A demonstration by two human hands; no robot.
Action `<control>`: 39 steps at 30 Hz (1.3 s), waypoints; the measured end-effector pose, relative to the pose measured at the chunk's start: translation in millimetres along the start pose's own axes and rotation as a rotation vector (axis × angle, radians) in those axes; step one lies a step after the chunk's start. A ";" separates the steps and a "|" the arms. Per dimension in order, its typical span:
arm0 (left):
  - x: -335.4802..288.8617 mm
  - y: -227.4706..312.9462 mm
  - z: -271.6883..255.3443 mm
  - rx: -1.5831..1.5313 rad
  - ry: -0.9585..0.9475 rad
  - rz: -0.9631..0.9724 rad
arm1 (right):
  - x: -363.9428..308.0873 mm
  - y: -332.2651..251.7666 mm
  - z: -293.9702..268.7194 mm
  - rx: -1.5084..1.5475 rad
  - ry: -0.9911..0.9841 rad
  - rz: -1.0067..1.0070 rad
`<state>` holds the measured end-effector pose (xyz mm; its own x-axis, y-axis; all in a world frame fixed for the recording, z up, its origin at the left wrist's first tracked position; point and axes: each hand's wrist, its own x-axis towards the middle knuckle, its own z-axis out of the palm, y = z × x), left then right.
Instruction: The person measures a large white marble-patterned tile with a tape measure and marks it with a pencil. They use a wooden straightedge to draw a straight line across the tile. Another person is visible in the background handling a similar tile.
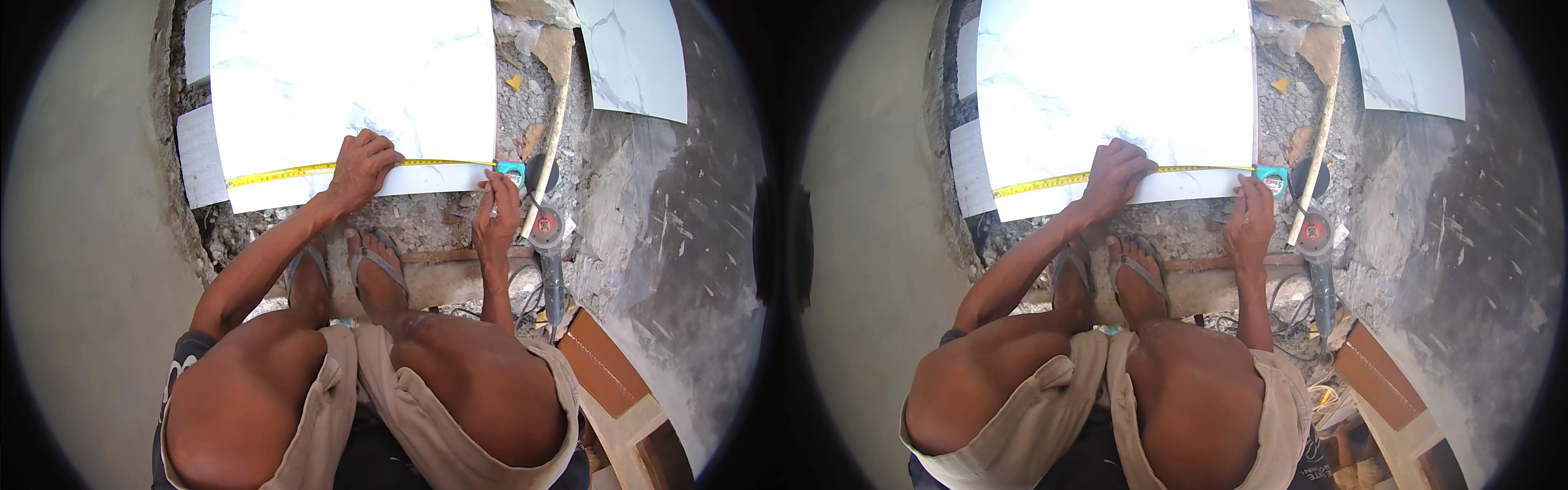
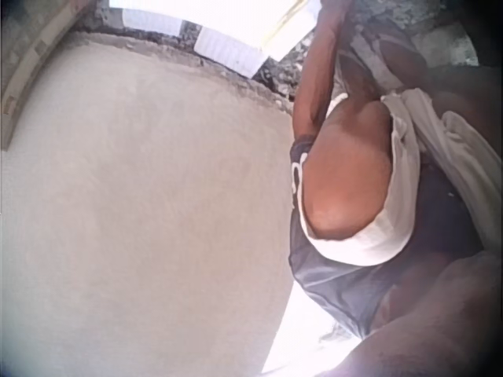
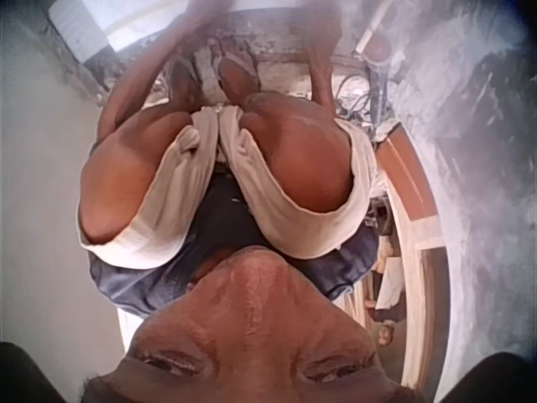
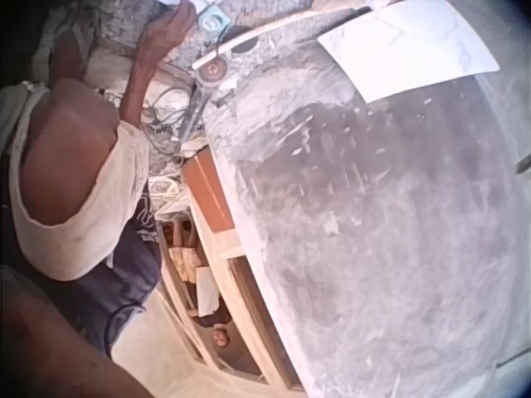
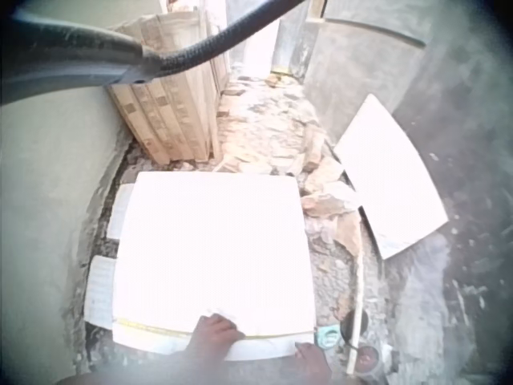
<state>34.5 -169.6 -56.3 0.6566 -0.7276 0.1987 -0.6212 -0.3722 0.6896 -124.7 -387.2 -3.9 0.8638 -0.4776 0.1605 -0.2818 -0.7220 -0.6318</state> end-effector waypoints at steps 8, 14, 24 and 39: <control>45.3 -3.6 -20.7 0.112 -0.464 -0.028 | -29.7 -48.2 60.0 0.433 -0.186 0.423; 62.7 -10.4 -20.2 0.128 -0.563 0.034 | -20.4 -56.9 71.2 0.216 -0.092 0.205; 88.4 -4.9 -30.1 0.073 -0.755 -0.080 | -20.0 -54.4 83.8 0.077 -0.046 0.156; 84.1 -7.9 -33.0 0.044 -0.742 -0.096 | -19.1 -55.8 88.9 0.051 -0.057 0.212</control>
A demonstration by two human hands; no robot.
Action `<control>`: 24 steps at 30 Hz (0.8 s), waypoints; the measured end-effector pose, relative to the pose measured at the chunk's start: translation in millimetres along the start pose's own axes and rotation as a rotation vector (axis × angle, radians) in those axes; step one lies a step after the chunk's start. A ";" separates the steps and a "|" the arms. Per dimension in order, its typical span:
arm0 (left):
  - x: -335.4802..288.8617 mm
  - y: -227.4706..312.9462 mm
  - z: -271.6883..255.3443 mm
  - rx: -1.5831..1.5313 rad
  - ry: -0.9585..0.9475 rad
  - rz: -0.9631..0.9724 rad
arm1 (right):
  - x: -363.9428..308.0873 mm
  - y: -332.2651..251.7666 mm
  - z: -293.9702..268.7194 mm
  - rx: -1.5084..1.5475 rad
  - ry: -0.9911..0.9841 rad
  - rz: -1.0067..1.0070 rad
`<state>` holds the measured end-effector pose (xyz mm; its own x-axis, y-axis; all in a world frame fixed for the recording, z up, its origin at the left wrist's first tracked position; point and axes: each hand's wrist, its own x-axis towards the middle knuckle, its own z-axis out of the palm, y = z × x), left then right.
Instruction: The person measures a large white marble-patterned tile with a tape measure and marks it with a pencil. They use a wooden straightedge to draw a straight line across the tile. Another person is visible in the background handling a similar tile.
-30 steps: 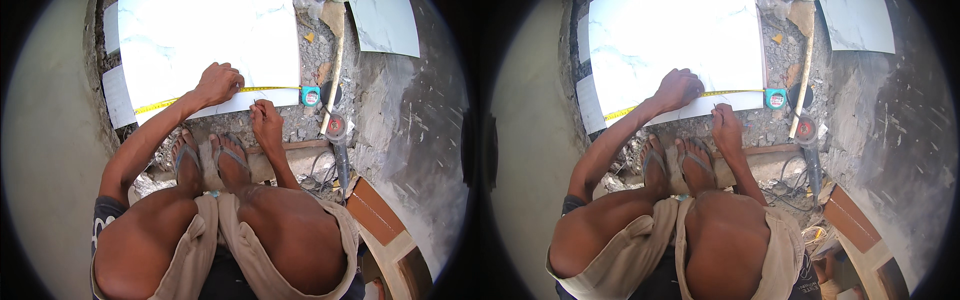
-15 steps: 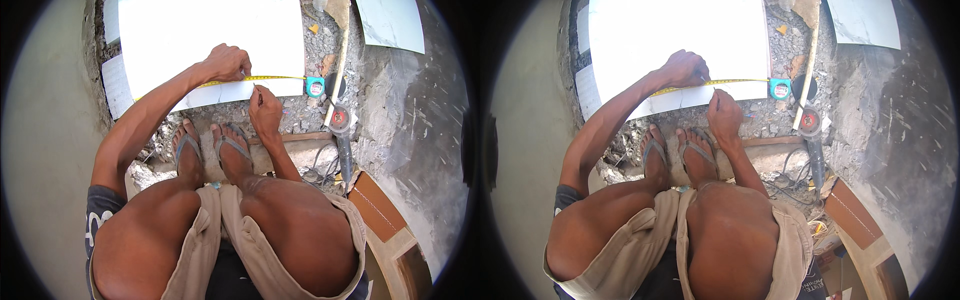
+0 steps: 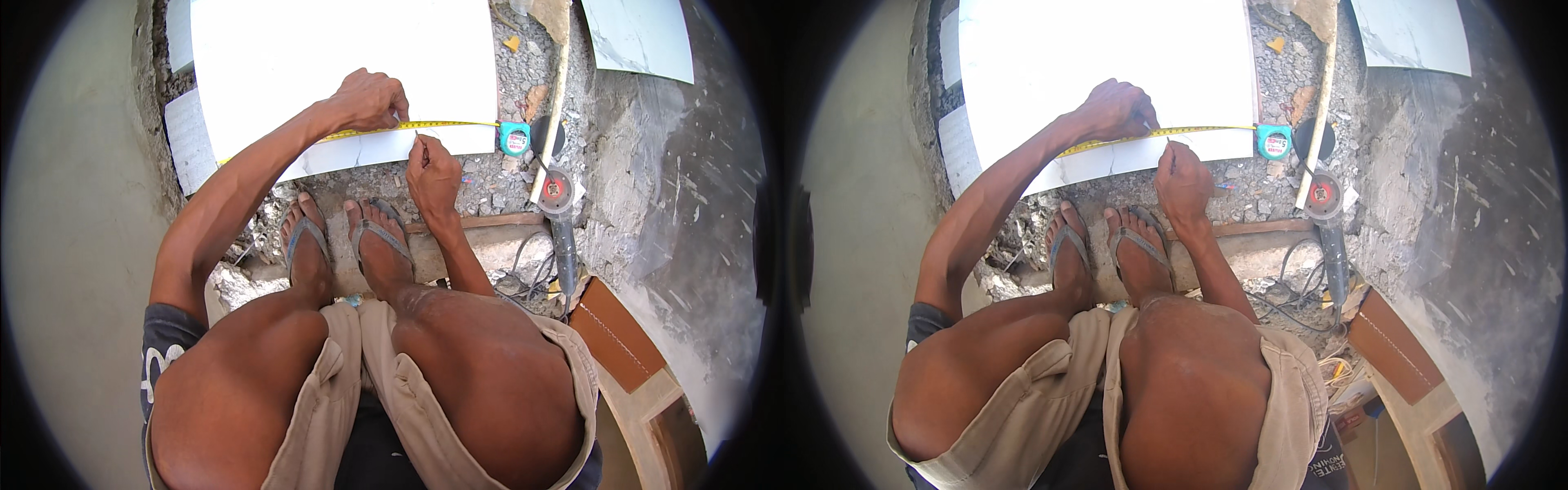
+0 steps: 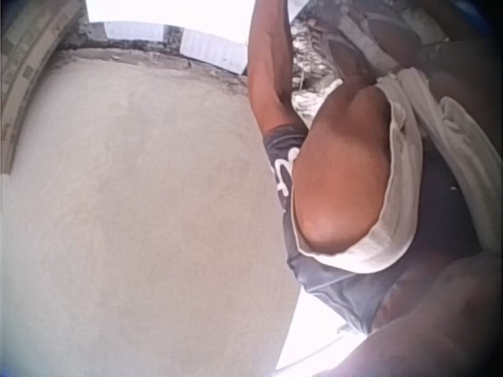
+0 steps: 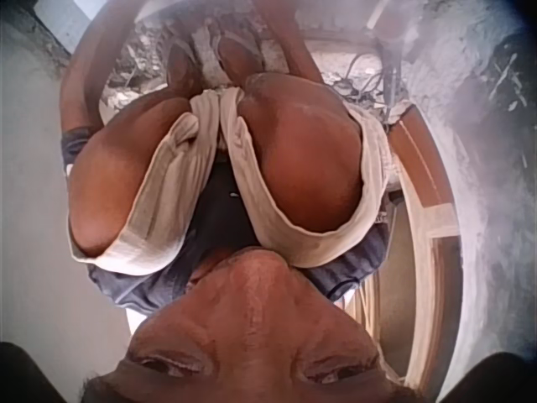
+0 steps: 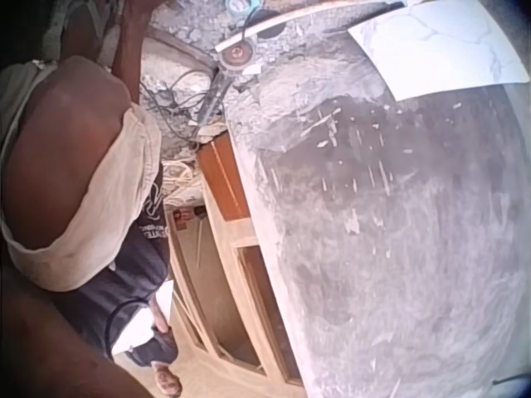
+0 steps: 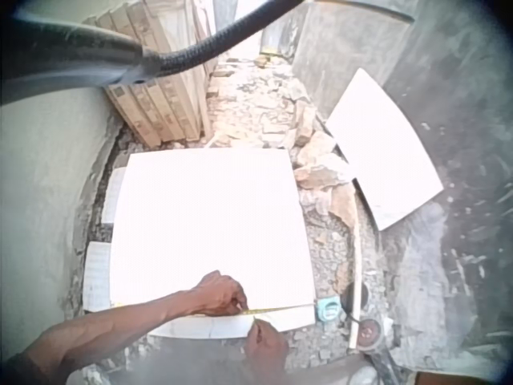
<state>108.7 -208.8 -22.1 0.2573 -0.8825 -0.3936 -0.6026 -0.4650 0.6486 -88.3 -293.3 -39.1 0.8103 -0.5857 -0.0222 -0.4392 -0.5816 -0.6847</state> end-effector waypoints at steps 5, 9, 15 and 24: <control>-2.4 -4.2 -7.4 0.020 -0.015 -0.003 | -0.4 -5.9 4.9 0.028 0.019 -0.026; 10.2 -14.4 7.4 0.098 0.054 0.041 | -4.7 17.0 19.1 -0.105 0.162 -0.258; 1.5 16.4 10.1 -0.166 0.176 0.043 | -11.4 -0.2 -13.1 -0.257 0.170 -0.362; 5.8 -3.2 12.5 -0.222 0.096 0.007 | -24.2 -3.8 4.3 -0.207 0.284 -0.429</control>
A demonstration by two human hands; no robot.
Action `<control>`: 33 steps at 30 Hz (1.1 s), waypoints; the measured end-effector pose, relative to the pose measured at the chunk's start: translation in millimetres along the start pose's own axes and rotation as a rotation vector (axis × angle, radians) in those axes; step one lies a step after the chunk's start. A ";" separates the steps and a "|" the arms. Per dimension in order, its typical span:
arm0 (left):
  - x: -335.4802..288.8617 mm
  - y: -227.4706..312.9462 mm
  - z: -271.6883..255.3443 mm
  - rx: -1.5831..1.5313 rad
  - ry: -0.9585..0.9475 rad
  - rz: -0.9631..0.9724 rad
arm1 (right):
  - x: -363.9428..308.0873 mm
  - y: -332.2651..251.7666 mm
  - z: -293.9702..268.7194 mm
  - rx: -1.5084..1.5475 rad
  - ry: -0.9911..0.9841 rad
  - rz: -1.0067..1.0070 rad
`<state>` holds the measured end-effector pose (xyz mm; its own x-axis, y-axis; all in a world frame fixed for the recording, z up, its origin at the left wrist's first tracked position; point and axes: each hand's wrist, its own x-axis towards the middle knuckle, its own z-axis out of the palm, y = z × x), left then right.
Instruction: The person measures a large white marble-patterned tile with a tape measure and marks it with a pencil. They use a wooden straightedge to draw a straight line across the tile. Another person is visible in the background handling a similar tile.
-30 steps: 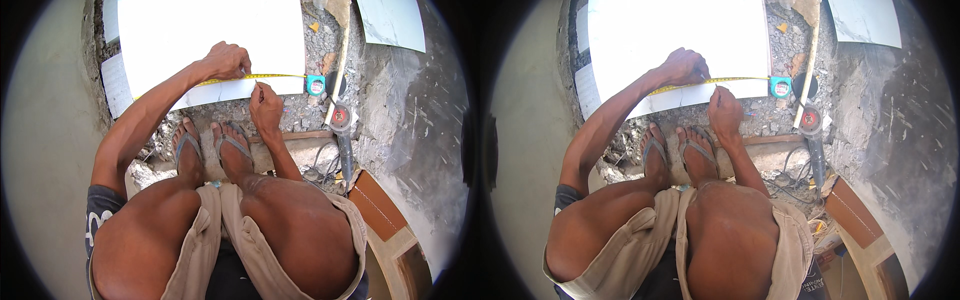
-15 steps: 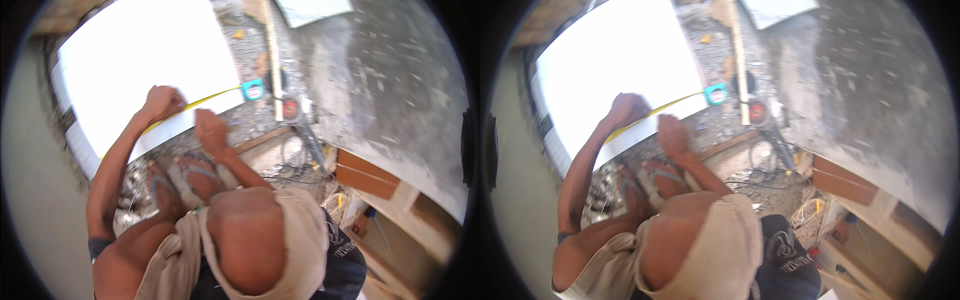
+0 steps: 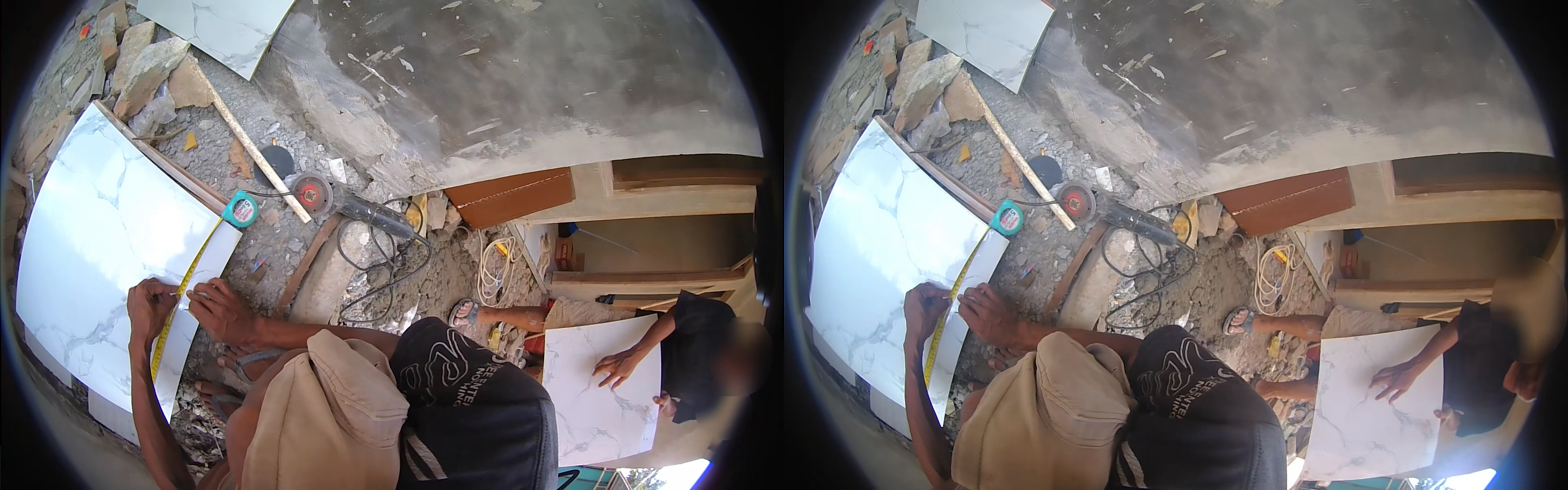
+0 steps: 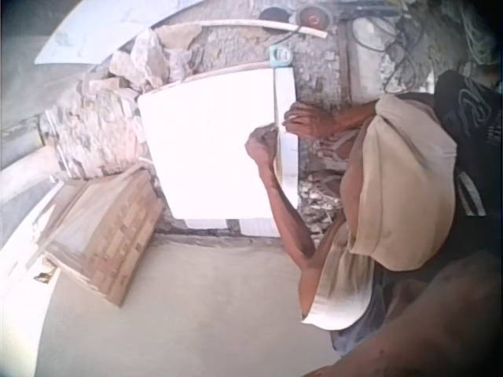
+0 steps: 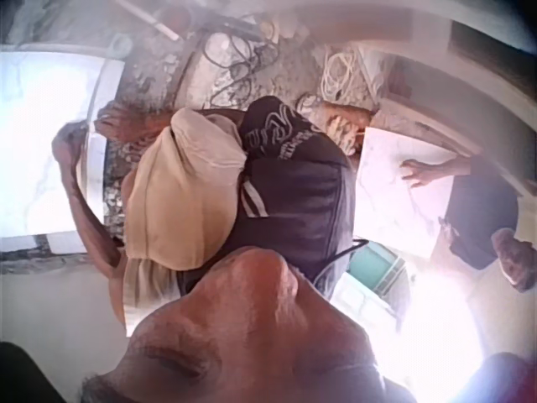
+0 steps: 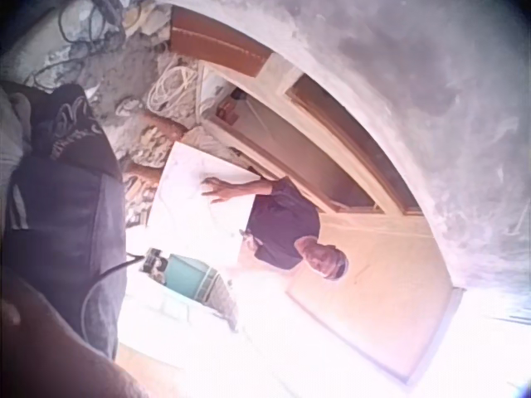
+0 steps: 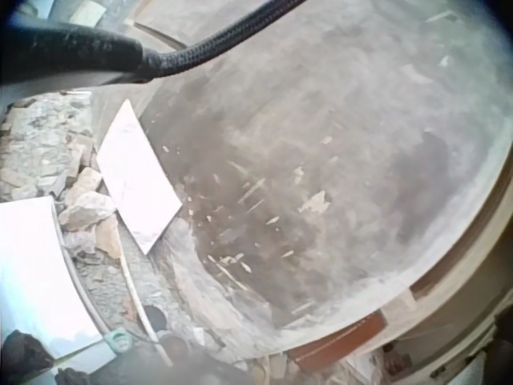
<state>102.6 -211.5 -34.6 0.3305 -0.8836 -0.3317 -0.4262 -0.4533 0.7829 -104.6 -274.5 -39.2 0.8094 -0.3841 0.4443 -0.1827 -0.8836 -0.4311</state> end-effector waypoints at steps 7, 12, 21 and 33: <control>-2.7 -26.9 6.1 -0.111 0.088 0.101 | 11.9 -0.3 9.3 0.137 -0.043 0.103; -5.1 -5.9 12.3 -0.115 0.056 0.072 | 0.6 0.3 6.9 0.128 0.036 0.137; -13.8 -2.0 14.5 0.112 0.113 0.214 | 3.0 2.9 20.4 0.191 0.110 0.205; -28.3 12.9 15.8 0.190 0.133 0.209 | 5.9 3.7 21.7 0.190 0.187 0.205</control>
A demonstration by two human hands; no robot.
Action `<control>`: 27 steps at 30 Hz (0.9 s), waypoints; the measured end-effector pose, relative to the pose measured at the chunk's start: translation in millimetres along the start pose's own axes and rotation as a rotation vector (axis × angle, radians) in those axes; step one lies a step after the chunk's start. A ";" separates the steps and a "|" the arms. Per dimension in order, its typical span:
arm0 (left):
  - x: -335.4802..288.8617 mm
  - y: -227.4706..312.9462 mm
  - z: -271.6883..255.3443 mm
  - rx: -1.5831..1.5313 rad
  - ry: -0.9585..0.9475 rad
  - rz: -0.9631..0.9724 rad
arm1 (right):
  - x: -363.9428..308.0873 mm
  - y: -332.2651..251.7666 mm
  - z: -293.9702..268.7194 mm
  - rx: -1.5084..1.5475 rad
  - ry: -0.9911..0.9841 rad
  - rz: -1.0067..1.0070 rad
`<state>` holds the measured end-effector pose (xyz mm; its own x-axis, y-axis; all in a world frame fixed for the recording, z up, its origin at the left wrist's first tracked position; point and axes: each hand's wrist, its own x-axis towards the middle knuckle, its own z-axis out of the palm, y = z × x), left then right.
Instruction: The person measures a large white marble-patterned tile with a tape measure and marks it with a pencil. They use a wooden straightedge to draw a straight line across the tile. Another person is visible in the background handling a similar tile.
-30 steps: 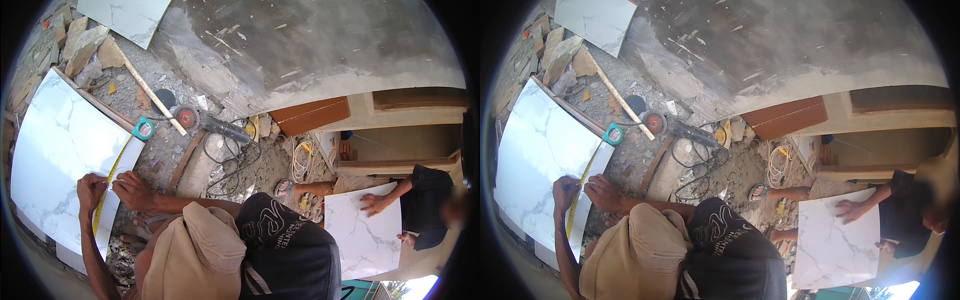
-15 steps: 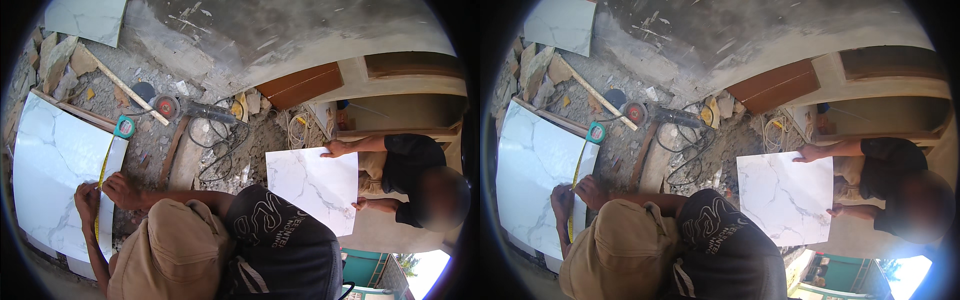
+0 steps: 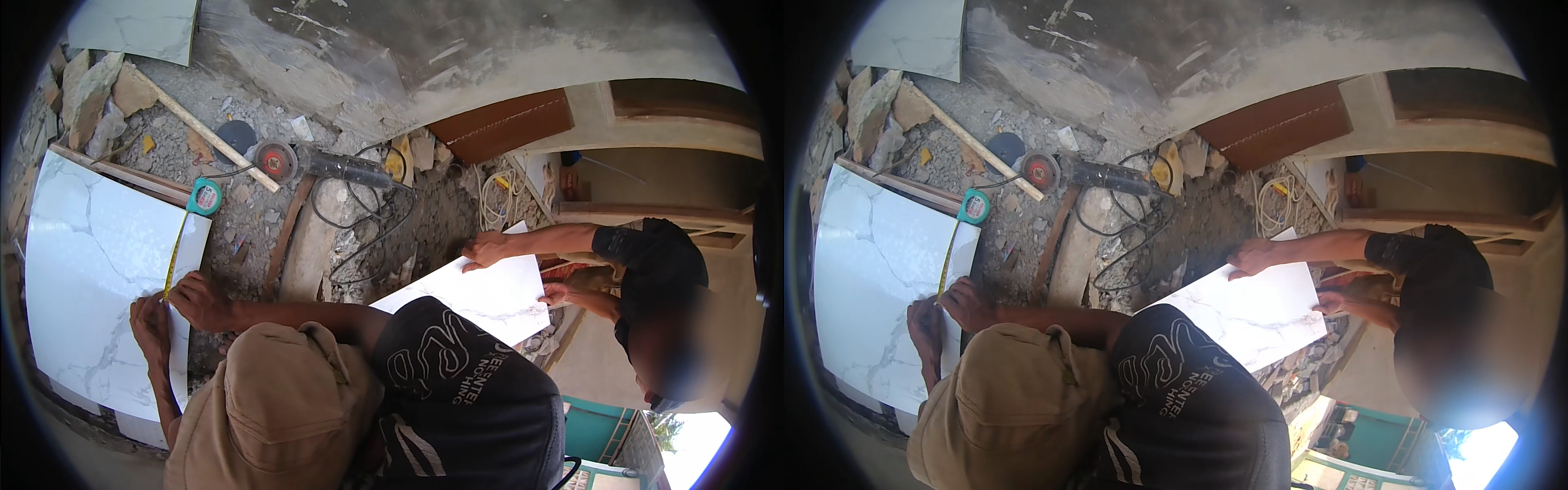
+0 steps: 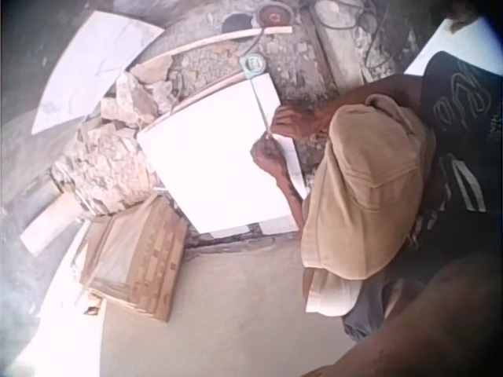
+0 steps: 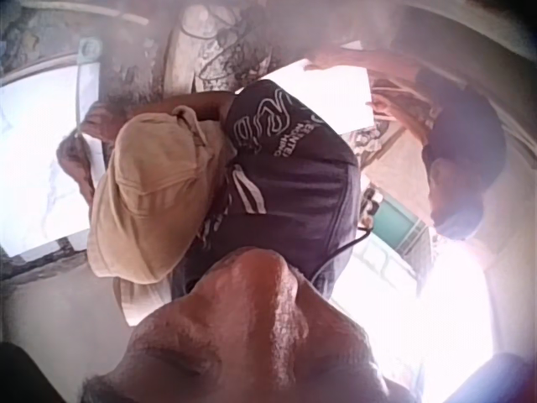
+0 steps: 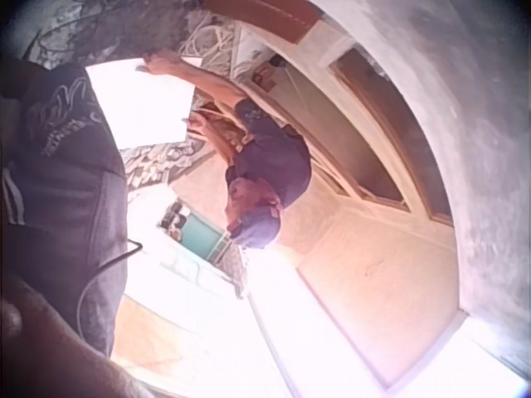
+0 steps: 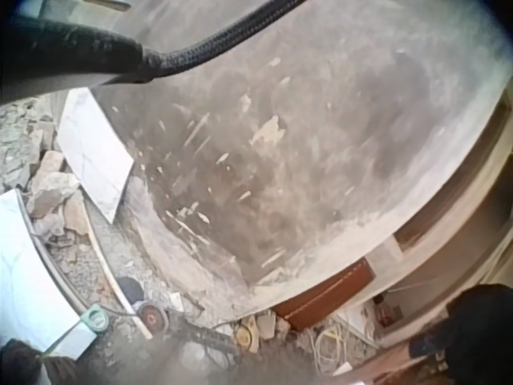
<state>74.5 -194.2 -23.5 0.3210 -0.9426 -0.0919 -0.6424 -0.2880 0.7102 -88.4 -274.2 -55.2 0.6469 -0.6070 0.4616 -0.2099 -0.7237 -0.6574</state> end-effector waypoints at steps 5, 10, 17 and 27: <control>-2.3 0.2 3.1 -0.048 0.011 -0.010 | -2.2 1.8 0.5 -0.010 0.016 -0.016; -5.0 -1.7 7.4 -0.013 0.017 -0.026 | -1.7 3.4 2.6 -0.015 0.051 -0.060; -4.9 1.7 2.9 0.031 0.011 -0.034 | -1.8 1.3 -0.3 0.009 0.008 -0.037; -8.6 -6.6 11.3 0.015 0.032 0.030 | -8.5 4.9 6.1 -0.015 0.041 -0.033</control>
<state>68.1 -186.1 -35.3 0.3237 -0.9449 -0.0484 -0.6623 -0.2628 0.7016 -90.5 -270.6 -66.0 0.6233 -0.5954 0.5070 -0.2005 -0.7484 -0.6323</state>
